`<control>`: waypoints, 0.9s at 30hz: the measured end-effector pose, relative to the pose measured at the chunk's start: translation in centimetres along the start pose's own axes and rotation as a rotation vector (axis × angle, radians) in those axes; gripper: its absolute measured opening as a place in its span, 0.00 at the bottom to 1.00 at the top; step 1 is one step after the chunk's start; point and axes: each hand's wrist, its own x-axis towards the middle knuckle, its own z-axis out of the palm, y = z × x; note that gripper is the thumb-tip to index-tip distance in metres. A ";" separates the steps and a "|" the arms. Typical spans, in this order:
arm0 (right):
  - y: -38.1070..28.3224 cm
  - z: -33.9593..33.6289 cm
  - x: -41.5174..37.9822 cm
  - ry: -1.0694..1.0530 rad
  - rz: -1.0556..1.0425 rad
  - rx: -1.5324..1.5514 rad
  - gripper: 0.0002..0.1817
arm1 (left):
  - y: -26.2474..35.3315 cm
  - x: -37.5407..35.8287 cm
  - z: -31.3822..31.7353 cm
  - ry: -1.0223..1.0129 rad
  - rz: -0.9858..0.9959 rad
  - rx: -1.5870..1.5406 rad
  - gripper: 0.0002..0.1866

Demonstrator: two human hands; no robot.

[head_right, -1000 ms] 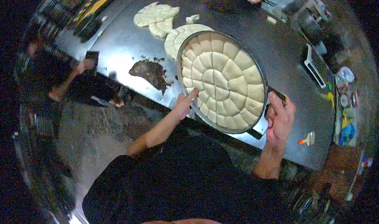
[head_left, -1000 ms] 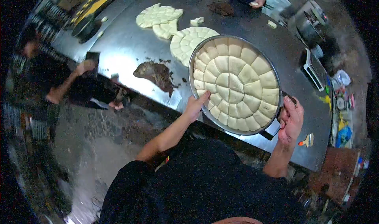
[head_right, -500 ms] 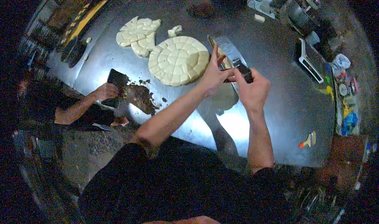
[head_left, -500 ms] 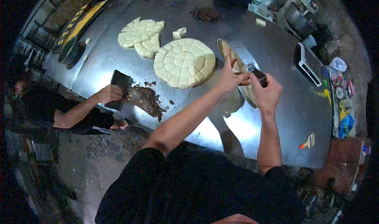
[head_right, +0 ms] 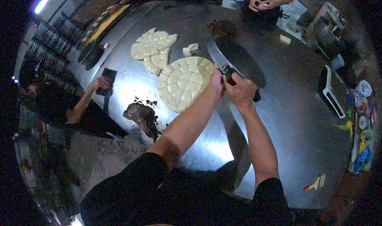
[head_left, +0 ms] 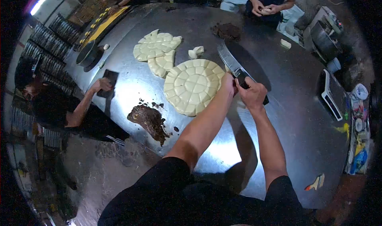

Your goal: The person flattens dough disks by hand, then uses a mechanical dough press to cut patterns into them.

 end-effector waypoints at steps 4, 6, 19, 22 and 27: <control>2.6 4.0 0.9 -0.102 -0.057 -0.028 0.18 | 0.4 4.1 -2.8 0.061 -0.066 0.048 0.14; 2.1 4.3 1.0 -0.180 -0.065 -0.052 0.13 | -0.6 6.5 -5.9 0.120 -0.053 0.005 0.14; 7.4 -6.3 -4.3 0.009 0.423 -0.004 0.22 | -7.0 -1.3 -10.6 0.192 0.015 0.269 0.15; 9.5 -8.7 -4.8 0.159 0.518 0.054 0.21 | -6.9 -3.0 -10.0 0.199 0.045 0.179 0.18; 10.9 -12.9 -8.5 0.518 0.879 0.129 0.26 | -4.2 -6.1 -11.4 0.057 -0.031 0.193 0.20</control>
